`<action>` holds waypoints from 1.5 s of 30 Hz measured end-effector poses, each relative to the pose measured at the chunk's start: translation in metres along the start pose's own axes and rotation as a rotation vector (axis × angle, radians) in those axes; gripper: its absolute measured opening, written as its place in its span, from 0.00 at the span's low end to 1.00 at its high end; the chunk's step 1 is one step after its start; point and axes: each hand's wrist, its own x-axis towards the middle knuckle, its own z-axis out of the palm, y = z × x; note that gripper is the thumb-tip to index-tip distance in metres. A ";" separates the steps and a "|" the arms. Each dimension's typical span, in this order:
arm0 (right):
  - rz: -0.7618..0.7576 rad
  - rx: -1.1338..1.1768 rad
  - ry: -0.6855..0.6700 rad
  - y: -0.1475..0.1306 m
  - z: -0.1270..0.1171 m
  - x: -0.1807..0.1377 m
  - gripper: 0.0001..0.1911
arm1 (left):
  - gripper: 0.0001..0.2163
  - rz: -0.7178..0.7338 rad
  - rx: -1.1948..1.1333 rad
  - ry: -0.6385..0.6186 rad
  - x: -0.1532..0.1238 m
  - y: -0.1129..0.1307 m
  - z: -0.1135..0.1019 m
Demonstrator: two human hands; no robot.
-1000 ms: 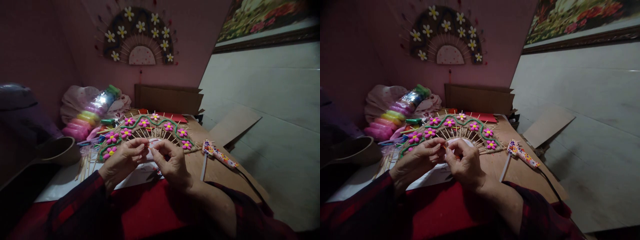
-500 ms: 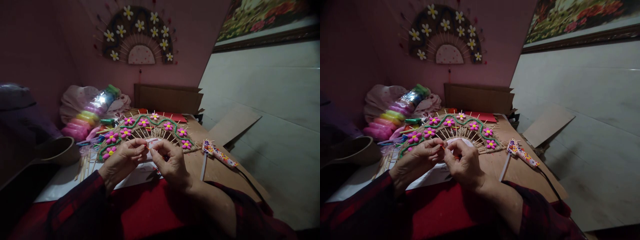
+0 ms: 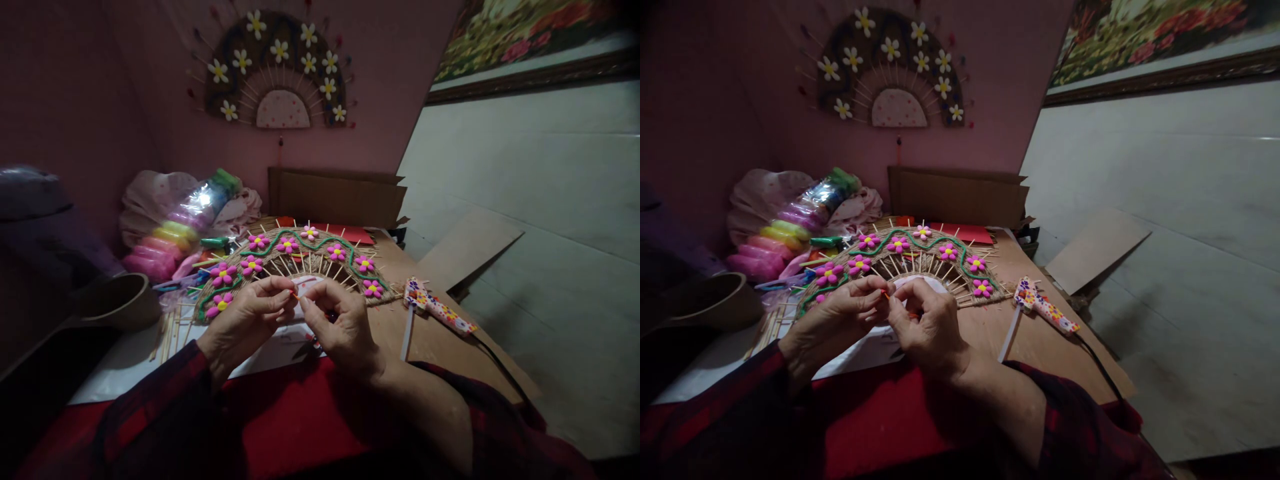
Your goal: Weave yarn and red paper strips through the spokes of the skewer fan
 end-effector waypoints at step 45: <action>0.003 0.000 -0.017 0.000 -0.001 -0.001 0.06 | 0.11 0.000 -0.011 0.057 -0.002 0.003 0.003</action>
